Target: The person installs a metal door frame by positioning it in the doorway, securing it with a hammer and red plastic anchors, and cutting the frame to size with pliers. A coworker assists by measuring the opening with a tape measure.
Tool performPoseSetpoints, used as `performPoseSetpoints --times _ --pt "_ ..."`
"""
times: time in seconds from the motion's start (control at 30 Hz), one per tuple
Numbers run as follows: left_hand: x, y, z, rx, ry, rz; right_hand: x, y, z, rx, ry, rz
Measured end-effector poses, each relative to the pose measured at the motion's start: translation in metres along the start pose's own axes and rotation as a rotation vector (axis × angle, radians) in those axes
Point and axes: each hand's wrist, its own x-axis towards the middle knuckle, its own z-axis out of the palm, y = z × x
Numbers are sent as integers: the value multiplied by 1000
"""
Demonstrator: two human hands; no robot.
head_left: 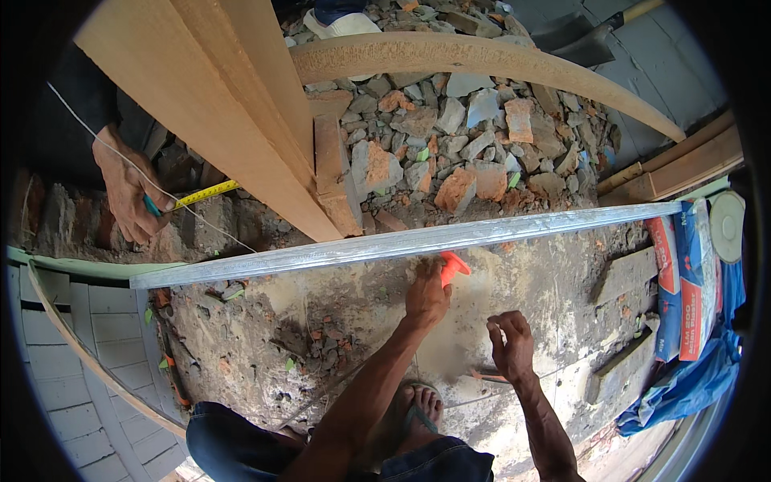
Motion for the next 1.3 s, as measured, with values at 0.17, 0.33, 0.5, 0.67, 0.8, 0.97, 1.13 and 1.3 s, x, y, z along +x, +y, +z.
performPoseSetpoints --times 0.17,0.33,0.5,0.67,0.8,0.97,1.13,1.3 --pt "-47 5 -22 305 -28 165 129 -47 106 209 -69 -272" --pt "-91 -30 -42 158 76 60 187 -57 194 -277 42 -348" --pt "-107 -79 -70 -75 274 -175 195 -25 201 -262 242 -458" --pt "-96 -105 -119 -377 527 -361 167 -31 188 288 -71 149" --pt "-92 -111 -165 -540 505 -738 136 -61 175 616 -308 453" --pt "-96 -93 -213 -774 415 -771 128 -102 154 509 -344 469" --pt "-99 -49 -264 -994 -141 -406 120 -112 133 264 -433 425" --pt "-87 -10 -303 -971 -227 -76 119 -101 138 214 -360 344"
